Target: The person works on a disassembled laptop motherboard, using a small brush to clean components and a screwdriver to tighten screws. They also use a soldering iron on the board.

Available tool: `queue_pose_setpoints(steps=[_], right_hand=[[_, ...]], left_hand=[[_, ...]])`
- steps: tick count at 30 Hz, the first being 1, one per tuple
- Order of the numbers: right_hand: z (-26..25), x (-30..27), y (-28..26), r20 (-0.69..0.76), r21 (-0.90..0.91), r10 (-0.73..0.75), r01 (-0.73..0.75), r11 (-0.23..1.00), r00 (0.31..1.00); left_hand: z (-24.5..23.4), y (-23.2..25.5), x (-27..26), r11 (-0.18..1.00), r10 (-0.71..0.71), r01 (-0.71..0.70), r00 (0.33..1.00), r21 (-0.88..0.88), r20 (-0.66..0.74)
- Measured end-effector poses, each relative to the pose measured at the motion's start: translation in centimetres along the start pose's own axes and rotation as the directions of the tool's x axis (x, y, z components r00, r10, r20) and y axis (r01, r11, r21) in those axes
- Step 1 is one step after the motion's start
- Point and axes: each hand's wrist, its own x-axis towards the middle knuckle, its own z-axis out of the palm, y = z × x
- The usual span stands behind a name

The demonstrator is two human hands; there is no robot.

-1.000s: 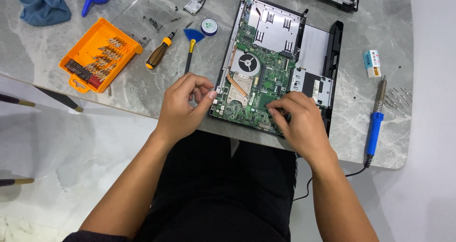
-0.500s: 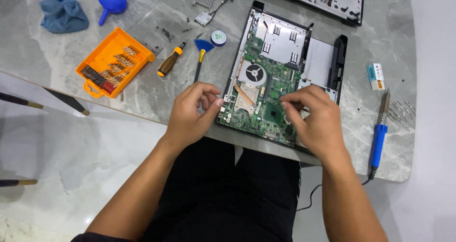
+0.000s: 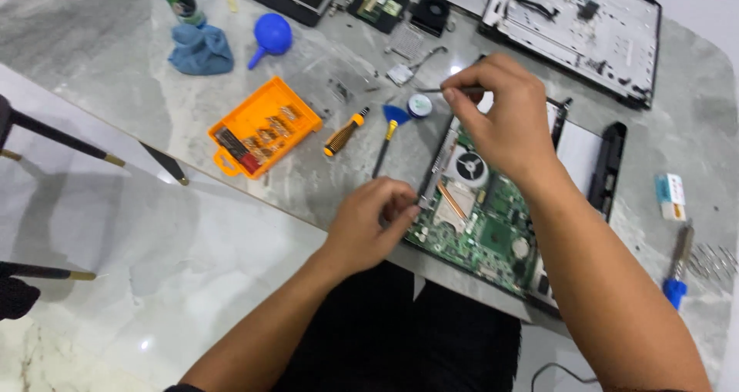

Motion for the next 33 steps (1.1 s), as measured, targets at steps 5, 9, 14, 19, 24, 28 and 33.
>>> queue_pose_setpoints(steps=[5, 9, 14, 19, 24, 28, 33], right_hand=[[3.3, 4.1, 1.3, 0.091, 0.014, 0.026, -0.027, 1.0, 0.995], [5.2, 5.9, 3.7, 0.089, 0.026, 0.032, -0.035, 0.999, 0.995], [6.0, 7.2, 4.0, 0.142, -0.06, 0.125, -0.118, 0.991, 0.982], [7.4, 7.8, 3.9, 0.227, -0.039, 0.142, -0.137, 0.99, 0.964], [9.6, 7.4, 5.4, 0.291, 0.003, 0.002, -0.003, 1.0, 0.957], [10.1, 7.7, 4.4, 0.324, -0.035, 0.078, -0.071, 0.997, 0.943], [10.4, 7.6, 4.6, 0.279, -0.044, -0.032, 0.046, 0.998, 0.96]], left_hand=[[-1.1, 1.2, 0.2, 0.996, -0.08, 0.076, 0.989, 0.038, 0.126], [-1.3, 1.3, 0.3, 0.994, -0.103, 0.107, 0.985, -0.02, 0.139], [-1.6, 0.9, 0.4, 0.995, -0.074, 0.083, 0.987, -0.052, 0.142], [-1.8, 0.9, 0.7, 0.993, -0.076, 0.09, 0.982, -0.071, 0.174], [-2.0, 1.1, 0.8, 0.99, -0.076, 0.094, 0.983, -0.102, 0.17], [-2.0, 1.0, 0.7, 0.99, -0.075, 0.093, 0.983, -0.105, 0.168], [-1.9, 1.0, 0.8, 0.991, -0.063, 0.08, 0.985, -0.106, 0.158]])
